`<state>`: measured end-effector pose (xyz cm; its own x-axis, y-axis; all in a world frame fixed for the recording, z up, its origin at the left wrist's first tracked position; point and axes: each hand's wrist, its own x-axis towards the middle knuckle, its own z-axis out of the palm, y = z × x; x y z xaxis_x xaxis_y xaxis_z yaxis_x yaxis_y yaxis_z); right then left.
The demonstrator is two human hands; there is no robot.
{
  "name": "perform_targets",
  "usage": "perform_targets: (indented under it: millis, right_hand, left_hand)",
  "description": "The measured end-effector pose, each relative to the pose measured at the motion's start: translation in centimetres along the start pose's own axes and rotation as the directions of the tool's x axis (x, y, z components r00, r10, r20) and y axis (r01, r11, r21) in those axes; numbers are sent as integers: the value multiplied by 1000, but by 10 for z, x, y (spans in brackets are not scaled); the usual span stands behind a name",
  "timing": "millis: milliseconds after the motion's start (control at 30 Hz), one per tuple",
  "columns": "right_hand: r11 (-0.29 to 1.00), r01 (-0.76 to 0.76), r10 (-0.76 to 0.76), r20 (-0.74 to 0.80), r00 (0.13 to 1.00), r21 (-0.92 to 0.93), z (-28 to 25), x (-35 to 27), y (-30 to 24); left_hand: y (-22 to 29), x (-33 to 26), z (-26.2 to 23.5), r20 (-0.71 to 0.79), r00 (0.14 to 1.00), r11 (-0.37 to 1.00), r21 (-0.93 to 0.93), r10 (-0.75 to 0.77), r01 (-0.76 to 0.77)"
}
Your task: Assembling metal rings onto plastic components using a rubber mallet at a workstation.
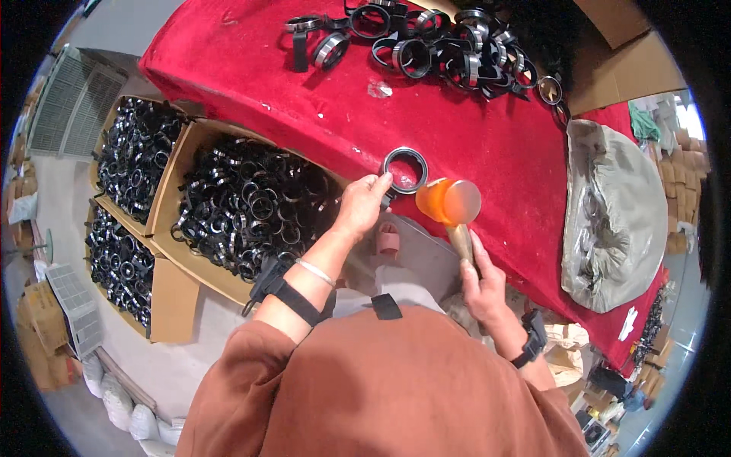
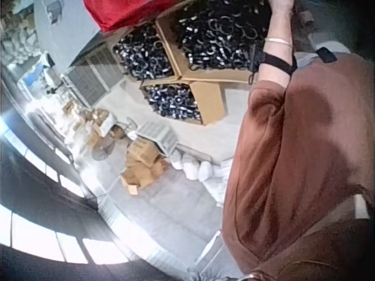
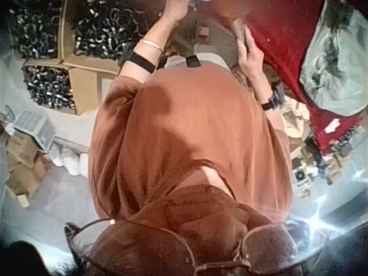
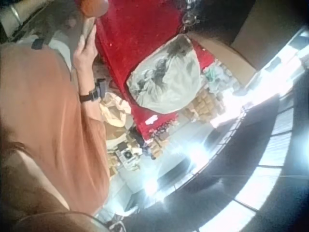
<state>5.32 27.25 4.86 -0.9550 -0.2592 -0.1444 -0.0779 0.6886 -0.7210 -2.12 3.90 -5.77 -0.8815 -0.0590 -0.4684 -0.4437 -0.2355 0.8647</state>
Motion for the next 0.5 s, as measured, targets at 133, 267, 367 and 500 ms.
perform_targets:
  millis: [133, 267, 367, 500]
  right_hand:
    - [995, 70, -65, -67, 996, 70, -23, 14, -37]
    - [929, 227, -154, -252, 955, 292, -26, 59, -79]
    - [814, 461, -514, -65, 856, -354, 8, 96, -26]
    - [965, 164, -147, 98, 984, -205, -11, 116, -59]
  left_hand:
    - [-13, -5, -3, -49, 998, 992, 127, 32, -26]
    - [8, -16, -2, -23, 1000, 999, 40, -15, 15]
    - [5, -11, 5, -60, 998, 997, 80, -12, 17]
    - [-8, -5, 5, -15, 1000, 998, 60, 8, -7]
